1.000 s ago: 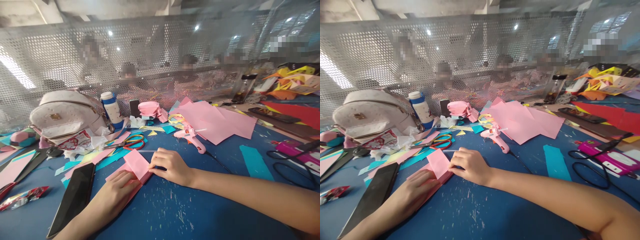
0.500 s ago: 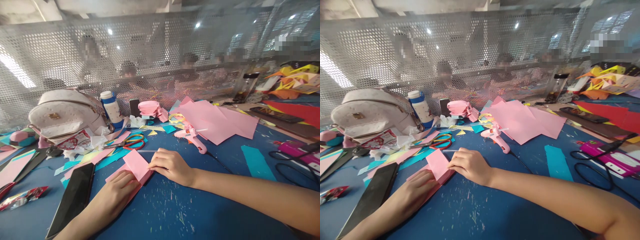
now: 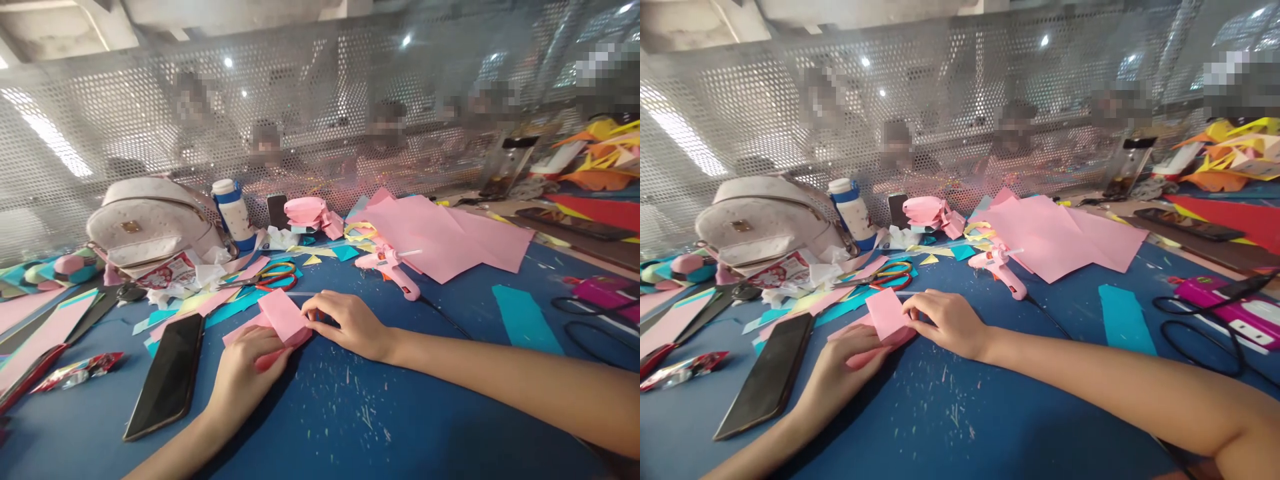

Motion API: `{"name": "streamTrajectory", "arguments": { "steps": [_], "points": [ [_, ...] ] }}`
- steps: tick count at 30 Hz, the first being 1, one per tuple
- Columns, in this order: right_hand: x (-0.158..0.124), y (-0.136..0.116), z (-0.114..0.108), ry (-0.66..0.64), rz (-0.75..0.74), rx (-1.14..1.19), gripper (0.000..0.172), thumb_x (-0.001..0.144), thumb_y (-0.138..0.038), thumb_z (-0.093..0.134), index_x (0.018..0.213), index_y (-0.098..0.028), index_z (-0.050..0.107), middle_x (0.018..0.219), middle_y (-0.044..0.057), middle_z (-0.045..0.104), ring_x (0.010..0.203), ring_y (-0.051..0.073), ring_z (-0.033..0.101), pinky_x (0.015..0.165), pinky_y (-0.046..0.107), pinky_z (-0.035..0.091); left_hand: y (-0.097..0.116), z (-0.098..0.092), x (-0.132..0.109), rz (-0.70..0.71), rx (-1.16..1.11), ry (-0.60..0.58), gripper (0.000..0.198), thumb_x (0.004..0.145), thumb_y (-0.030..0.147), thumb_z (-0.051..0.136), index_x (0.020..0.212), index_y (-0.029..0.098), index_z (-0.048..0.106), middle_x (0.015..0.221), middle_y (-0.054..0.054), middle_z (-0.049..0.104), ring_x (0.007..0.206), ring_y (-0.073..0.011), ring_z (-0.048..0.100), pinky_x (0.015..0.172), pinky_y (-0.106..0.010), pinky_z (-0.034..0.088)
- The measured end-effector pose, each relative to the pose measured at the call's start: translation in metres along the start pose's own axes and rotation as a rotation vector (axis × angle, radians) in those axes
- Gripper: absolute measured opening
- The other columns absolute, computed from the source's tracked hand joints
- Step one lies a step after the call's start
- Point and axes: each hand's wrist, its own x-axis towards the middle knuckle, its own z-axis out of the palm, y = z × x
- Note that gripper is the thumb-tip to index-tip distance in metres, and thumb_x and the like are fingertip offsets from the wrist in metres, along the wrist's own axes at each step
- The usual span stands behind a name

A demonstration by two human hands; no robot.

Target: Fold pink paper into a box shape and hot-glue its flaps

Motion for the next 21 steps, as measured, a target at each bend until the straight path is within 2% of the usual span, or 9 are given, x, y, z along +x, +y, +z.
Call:
{"name": "streamTrajectory", "arguments": {
  "steps": [2,6,10,14,17,19,21],
  "points": [
    [-0.001,-0.002,-0.001,0.022,0.008,0.028,0.016,0.094,-0.028,0.055,0.108,-0.021,0.054,0.093,0.002,0.063,0.086,0.015,0.058,0.077,0.027,0.045,0.003,-0.002,0.0,-0.107,-0.084,0.064,0.02,0.088,0.026,0.057,0.076,0.02,0.072,0.07,0.0,0.068,0.069,-0.0163,0.061,0.067,-0.027,0.047],
    [-0.005,-0.007,-0.001,0.076,0.033,0.079,0.043,0.085,-0.039,0.066,0.121,-0.022,0.049,0.107,0.004,0.06,0.089,0.016,0.056,0.077,0.028,0.047,0.012,-0.007,-0.001,-0.323,-0.313,0.151,0.035,0.085,0.04,0.06,0.062,0.014,0.067,0.057,0.0,0.058,0.053,-0.0117,0.051,0.049,-0.021,0.038],
    [-0.008,-0.013,0.002,0.094,0.095,0.171,0.046,0.084,-0.038,0.068,0.122,-0.024,0.048,0.112,0.004,0.058,0.083,0.014,0.055,0.073,0.026,0.047,0.02,-0.005,-0.004,-0.418,-0.524,0.173,0.033,0.08,0.044,0.066,0.069,0.013,0.073,0.063,-0.002,0.064,0.057,-0.0124,0.052,0.051,-0.021,0.04],
    [-0.008,-0.015,0.001,0.104,0.103,0.26,0.038,0.084,-0.035,0.068,0.117,-0.024,0.051,0.108,0.001,0.06,0.084,0.013,0.055,0.068,0.024,0.045,0.027,-0.003,-0.007,-0.421,-0.563,0.13,0.033,0.08,0.043,0.066,0.07,0.013,0.074,0.067,-0.003,0.065,0.065,-0.0151,0.055,0.06,-0.022,0.042],
    [-0.007,-0.015,0.0,0.106,0.113,0.298,0.034,0.085,-0.035,0.067,0.115,-0.024,0.053,0.108,0.001,0.061,0.083,0.013,0.055,0.067,0.024,0.043,0.032,-0.006,-0.007,-0.388,-0.524,0.062,0.037,0.084,0.044,0.061,0.068,0.012,0.072,0.066,-0.003,0.062,0.064,-0.0149,0.053,0.059,-0.022,0.041],
    [-0.007,-0.014,0.0,0.108,0.117,0.311,0.034,0.085,-0.036,0.068,0.114,-0.024,0.054,0.107,0.001,0.061,0.083,0.013,0.055,0.068,0.024,0.043,0.036,-0.008,-0.006,-0.324,-0.502,0.014,0.036,0.087,0.042,0.057,0.076,0.013,0.074,0.074,-0.004,0.065,0.07,-0.0167,0.056,0.065,-0.023,0.044],
    [-0.008,-0.014,0.0,0.109,0.12,0.318,0.034,0.084,-0.036,0.068,0.113,-0.024,0.054,0.105,0.001,0.061,0.082,0.013,0.055,0.068,0.025,0.043,0.037,-0.009,-0.006,-0.249,-0.508,-0.029,0.033,0.09,0.04,0.053,0.094,0.015,0.074,0.092,-0.006,0.068,0.087,-0.0212,0.061,0.081,-0.027,0.047]
  ]
}}
